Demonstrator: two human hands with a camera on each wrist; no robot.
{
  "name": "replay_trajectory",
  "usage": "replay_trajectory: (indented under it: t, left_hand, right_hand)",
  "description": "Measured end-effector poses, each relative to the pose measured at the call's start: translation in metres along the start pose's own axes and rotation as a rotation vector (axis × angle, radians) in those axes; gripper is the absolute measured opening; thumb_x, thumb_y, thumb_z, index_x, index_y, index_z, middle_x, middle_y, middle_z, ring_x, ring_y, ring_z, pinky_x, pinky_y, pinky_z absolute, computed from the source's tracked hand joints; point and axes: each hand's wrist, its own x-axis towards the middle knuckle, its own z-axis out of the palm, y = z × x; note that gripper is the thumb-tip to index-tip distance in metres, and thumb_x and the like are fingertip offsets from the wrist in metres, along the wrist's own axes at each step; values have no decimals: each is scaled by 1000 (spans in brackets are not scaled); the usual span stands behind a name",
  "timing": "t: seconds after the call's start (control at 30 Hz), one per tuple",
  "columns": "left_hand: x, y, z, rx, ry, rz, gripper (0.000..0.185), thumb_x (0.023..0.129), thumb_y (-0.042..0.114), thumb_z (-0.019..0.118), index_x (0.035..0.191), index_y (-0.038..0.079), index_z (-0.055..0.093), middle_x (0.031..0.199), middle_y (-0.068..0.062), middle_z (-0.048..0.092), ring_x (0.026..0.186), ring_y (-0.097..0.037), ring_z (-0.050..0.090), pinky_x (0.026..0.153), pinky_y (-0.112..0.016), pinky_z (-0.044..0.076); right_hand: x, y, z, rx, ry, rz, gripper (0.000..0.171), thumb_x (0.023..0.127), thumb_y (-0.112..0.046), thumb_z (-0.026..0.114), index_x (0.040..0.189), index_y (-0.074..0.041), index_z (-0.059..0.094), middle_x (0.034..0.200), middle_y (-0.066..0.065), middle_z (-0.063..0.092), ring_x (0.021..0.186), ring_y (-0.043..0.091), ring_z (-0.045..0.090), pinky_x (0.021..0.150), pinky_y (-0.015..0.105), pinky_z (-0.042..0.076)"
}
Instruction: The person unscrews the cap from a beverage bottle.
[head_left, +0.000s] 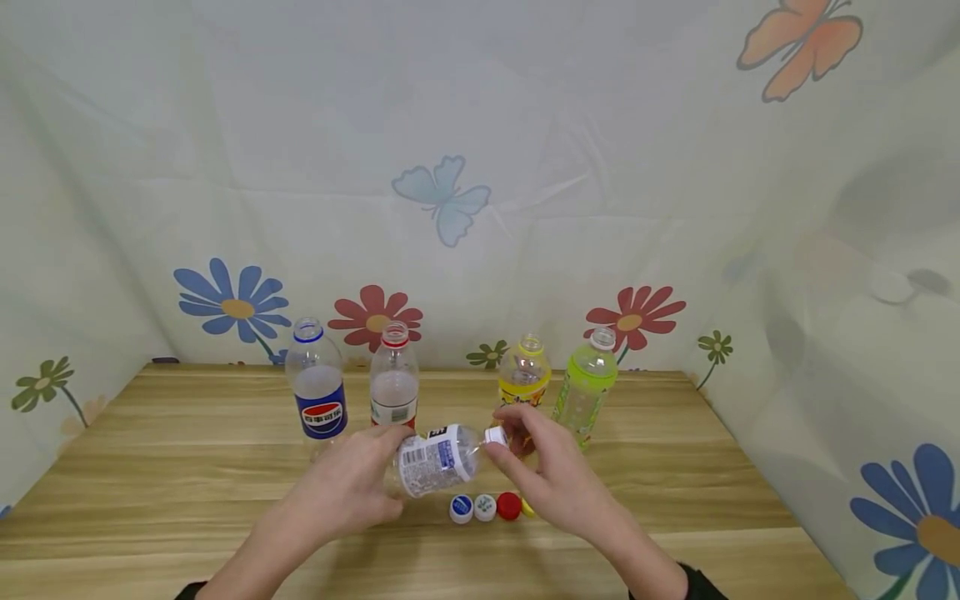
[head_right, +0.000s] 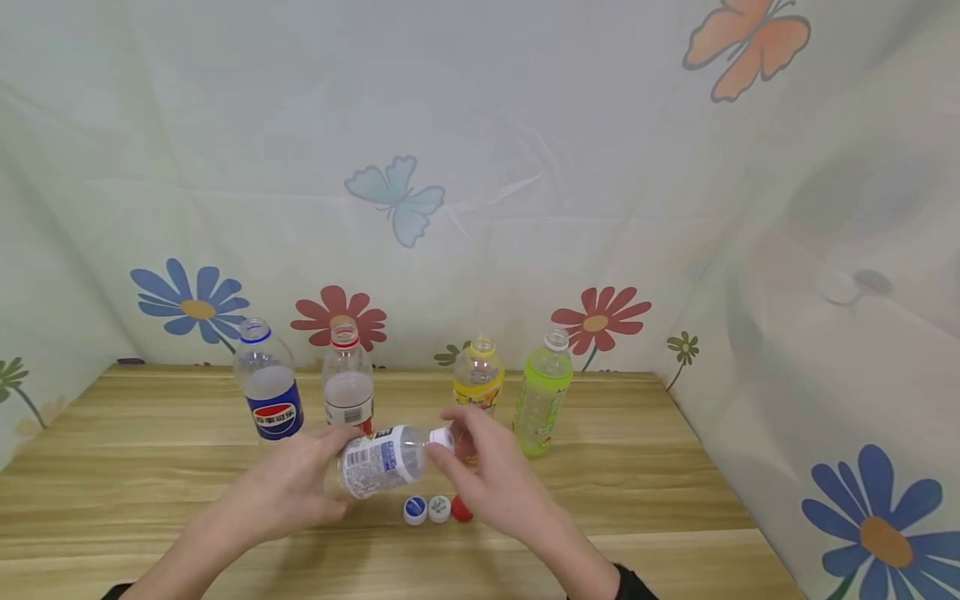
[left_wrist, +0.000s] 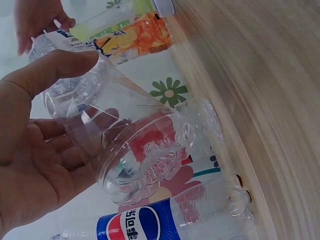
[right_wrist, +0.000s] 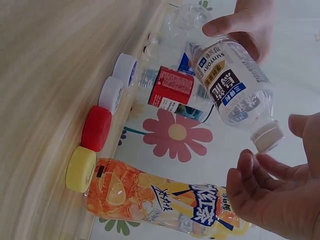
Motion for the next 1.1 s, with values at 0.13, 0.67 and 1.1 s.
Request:
replay_trajectory:
  t: [0.13,0.67,1.1]
  left_hand:
    - [0,0,1,-1,4,8,72,64,11,95,129,9,65,124,-7,68,104,-24,66,92,-52,56]
    - [1,3,5,24,5,37,72,65,15,96,130,7,65,124,-7,68,106,-27,66,93,-58,52]
    - [2,0,4,-27,22,67,72,62,11,95,128,6,66,113,-4,72,96,-19,67,84,-45,59]
  right_hand:
    - [0,0,-1,-1,-10,96,20,103,-31,65,115,-15,65,87,-4,61,75,13,56,63,26,53]
    - [0,-4,-2,12,-14,203,13,105,-23,63,105,-10,66,87,2,65,74,13,60,64,28,55]
    - [-1,1,-2,-11,9,38,9,105,-20,62,106,-11,64,86,3,63,71,10,58,58,24,53]
